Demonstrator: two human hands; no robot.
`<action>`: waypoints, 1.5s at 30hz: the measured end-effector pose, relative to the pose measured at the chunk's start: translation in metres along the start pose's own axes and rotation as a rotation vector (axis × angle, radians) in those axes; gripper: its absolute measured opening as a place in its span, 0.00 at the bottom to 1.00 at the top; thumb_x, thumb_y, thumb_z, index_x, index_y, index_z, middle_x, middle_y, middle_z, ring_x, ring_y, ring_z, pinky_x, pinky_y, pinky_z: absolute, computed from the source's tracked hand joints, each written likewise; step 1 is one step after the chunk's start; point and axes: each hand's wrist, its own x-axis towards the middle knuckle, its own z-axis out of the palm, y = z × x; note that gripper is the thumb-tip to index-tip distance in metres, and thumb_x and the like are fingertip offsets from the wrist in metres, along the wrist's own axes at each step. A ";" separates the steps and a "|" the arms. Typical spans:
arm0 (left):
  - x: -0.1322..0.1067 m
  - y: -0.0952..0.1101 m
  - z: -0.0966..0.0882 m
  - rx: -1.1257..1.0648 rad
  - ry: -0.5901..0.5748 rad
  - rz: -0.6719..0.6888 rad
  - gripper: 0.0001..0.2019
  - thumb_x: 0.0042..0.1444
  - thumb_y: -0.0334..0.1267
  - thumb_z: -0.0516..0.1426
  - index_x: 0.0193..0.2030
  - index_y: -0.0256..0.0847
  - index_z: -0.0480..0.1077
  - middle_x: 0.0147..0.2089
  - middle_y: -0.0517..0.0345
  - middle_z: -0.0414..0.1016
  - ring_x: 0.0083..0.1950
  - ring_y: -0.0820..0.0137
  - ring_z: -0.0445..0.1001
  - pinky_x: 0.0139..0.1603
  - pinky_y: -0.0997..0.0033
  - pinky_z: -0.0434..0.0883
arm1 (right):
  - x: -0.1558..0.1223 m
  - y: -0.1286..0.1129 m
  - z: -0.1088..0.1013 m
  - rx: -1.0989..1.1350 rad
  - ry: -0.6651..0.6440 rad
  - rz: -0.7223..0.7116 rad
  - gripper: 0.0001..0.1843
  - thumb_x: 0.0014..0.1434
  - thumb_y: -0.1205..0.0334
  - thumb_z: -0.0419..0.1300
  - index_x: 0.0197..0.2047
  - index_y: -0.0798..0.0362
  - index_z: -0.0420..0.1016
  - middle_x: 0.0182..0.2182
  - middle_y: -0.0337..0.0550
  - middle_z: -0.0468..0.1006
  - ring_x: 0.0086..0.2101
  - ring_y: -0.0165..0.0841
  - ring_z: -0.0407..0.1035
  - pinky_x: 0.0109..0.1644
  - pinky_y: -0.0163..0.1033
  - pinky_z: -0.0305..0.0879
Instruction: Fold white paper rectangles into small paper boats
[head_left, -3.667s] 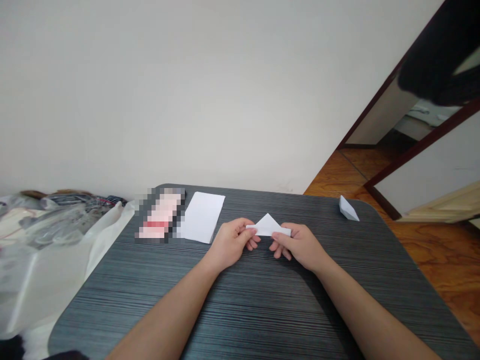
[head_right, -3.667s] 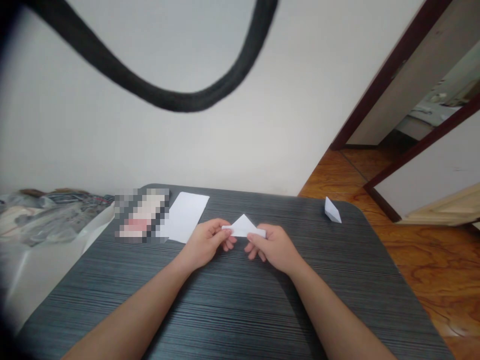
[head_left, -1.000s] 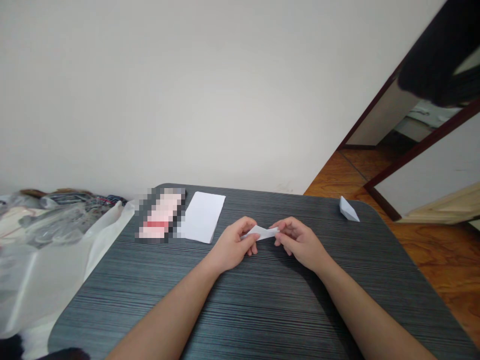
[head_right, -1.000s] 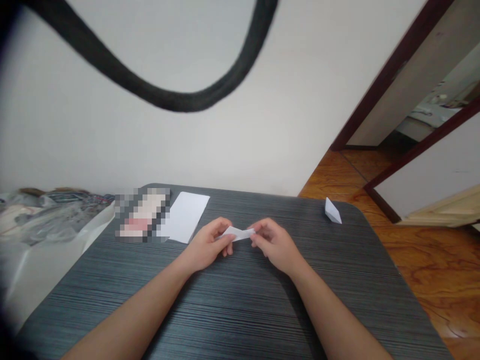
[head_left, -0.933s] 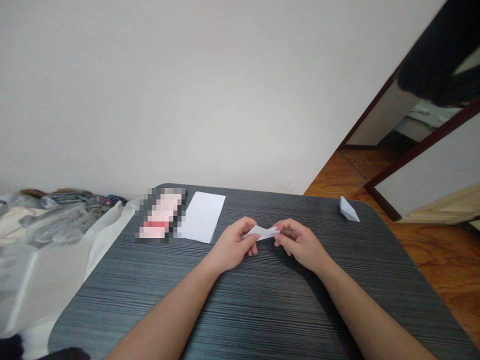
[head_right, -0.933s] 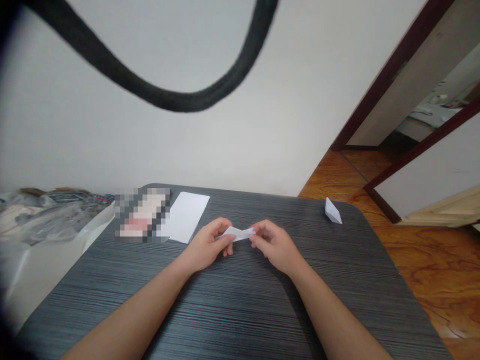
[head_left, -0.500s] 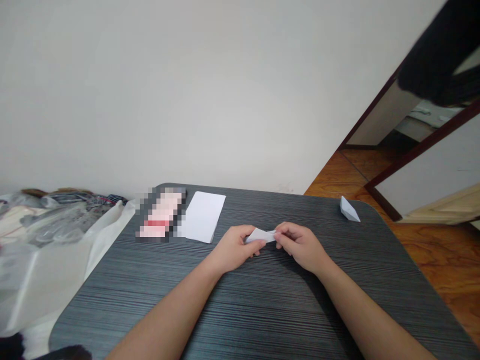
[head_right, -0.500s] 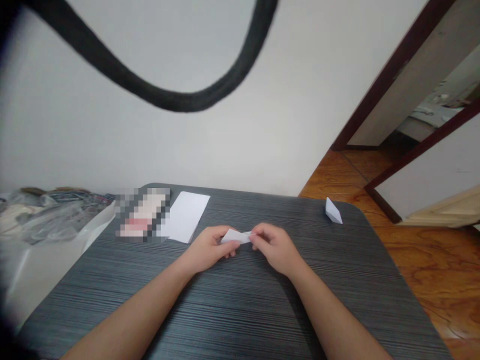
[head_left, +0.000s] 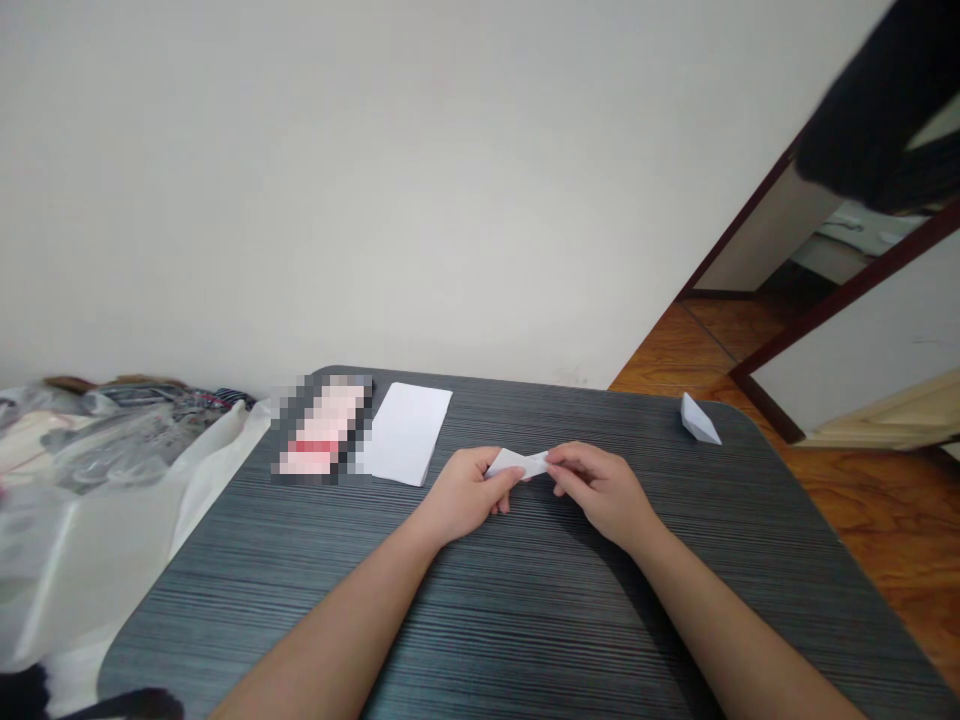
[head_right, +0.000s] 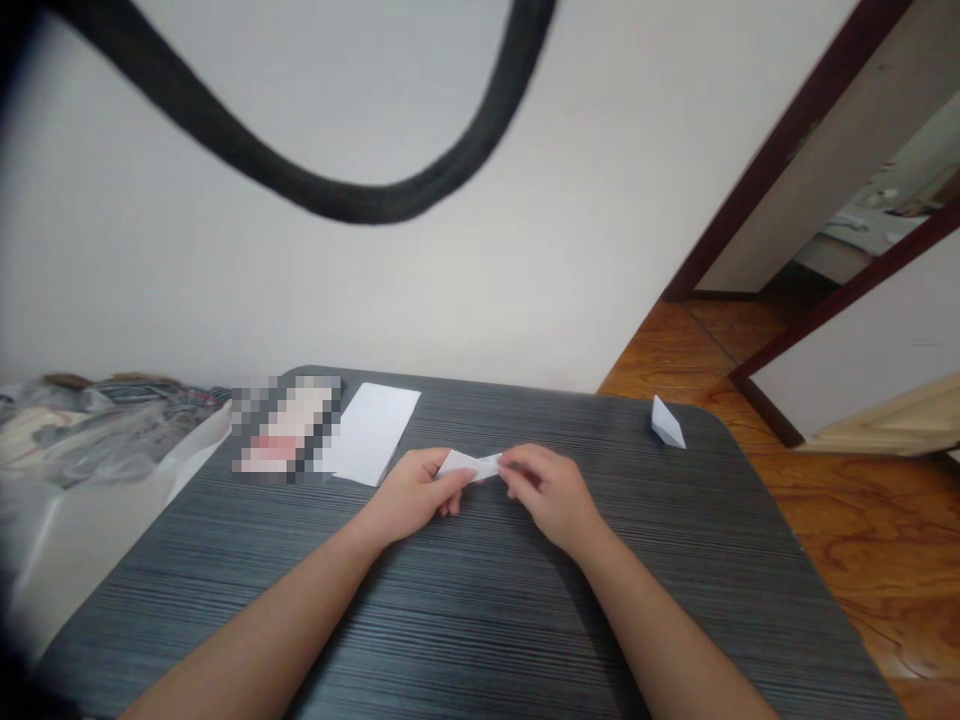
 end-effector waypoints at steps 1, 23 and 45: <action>0.000 0.001 0.000 0.004 0.004 0.004 0.15 0.56 0.44 0.51 0.23 0.38 0.66 0.19 0.61 0.70 0.21 0.75 0.66 0.24 0.76 0.61 | 0.000 -0.001 -0.001 -0.027 -0.006 -0.025 0.07 0.58 0.59 0.57 0.38 0.48 0.75 0.38 0.45 0.76 0.24 0.32 0.70 0.32 0.40 0.67; 0.000 -0.002 0.001 0.130 0.031 0.080 0.17 0.59 0.43 0.49 0.27 0.37 0.71 0.22 0.62 0.69 0.24 0.76 0.66 0.27 0.78 0.61 | 0.005 -0.007 -0.003 -0.115 -0.118 -0.057 0.05 0.58 0.65 0.57 0.32 0.52 0.74 0.32 0.41 0.73 0.30 0.31 0.67 0.34 0.36 0.62; 0.000 -0.002 0.004 -0.007 0.003 0.031 0.11 0.57 0.42 0.52 0.40 0.40 0.71 0.22 0.62 0.70 0.23 0.75 0.68 0.26 0.77 0.64 | 0.008 -0.015 -0.001 -0.085 -0.077 -0.063 0.12 0.59 0.69 0.53 0.24 0.53 0.67 0.29 0.40 0.72 0.32 0.31 0.66 0.38 0.37 0.61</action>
